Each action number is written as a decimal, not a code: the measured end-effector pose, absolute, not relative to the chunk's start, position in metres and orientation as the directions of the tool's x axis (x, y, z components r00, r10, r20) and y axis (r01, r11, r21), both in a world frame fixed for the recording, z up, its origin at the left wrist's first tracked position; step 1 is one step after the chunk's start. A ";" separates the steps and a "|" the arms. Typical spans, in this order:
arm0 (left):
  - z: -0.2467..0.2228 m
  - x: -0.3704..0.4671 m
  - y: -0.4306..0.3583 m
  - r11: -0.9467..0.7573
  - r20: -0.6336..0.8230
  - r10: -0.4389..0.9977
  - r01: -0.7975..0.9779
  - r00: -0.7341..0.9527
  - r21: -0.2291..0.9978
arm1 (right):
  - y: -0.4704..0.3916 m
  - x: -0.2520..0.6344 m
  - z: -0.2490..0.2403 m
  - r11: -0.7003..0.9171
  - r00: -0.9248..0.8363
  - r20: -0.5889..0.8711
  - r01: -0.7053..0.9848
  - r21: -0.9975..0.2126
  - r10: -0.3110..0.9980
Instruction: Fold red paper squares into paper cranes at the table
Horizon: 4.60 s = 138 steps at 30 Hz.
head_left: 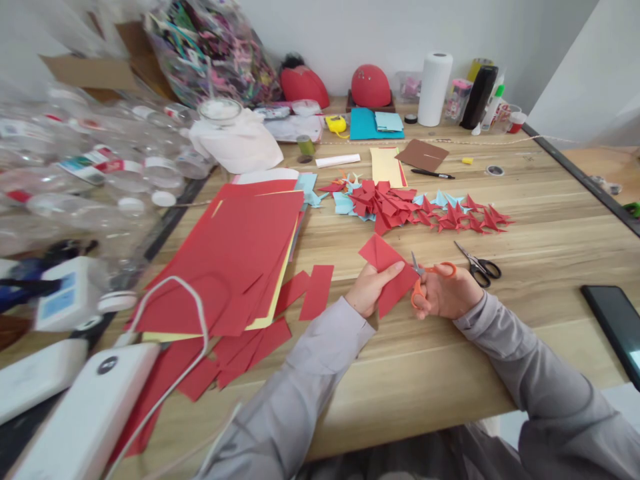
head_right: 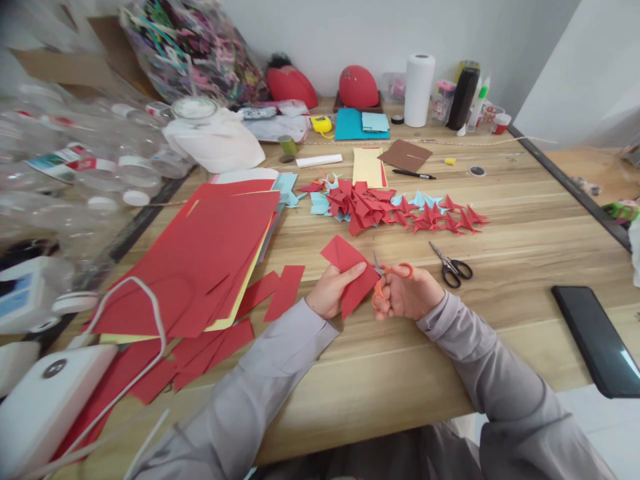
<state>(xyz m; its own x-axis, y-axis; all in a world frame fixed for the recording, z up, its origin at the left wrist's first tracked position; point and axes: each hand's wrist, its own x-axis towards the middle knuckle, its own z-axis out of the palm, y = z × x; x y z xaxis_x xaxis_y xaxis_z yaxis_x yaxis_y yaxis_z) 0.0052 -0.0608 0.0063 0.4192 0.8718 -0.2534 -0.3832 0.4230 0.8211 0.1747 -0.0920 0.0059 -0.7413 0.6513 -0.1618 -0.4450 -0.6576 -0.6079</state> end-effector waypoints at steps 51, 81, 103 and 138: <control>0.010 0.002 -0.058 0.435 -0.253 0.831 -0.296 0.495 0.851 | -0.086 0.164 0.009 -0.163 0.044 -0.191 -0.356 -0.920 0.981; 0.005 0.006 -0.055 0.269 -0.118 0.915 -0.365 0.387 0.891 | -0.084 0.164 0.007 -0.142 0.116 -0.186 -0.310 -0.940 0.976; 0.003 0.006 -0.052 0.201 -0.158 0.979 -0.534 0.125 0.822 | -0.082 0.167 0.008 -0.196 0.151 -0.268 -0.375 -0.906 0.952; 0.026 -0.001 -0.061 0.046 -0.009 0.978 -0.172 0.210 0.984 | -0.087 0.165 0.010 0.018 0.112 -0.009 -0.240 -0.971 0.994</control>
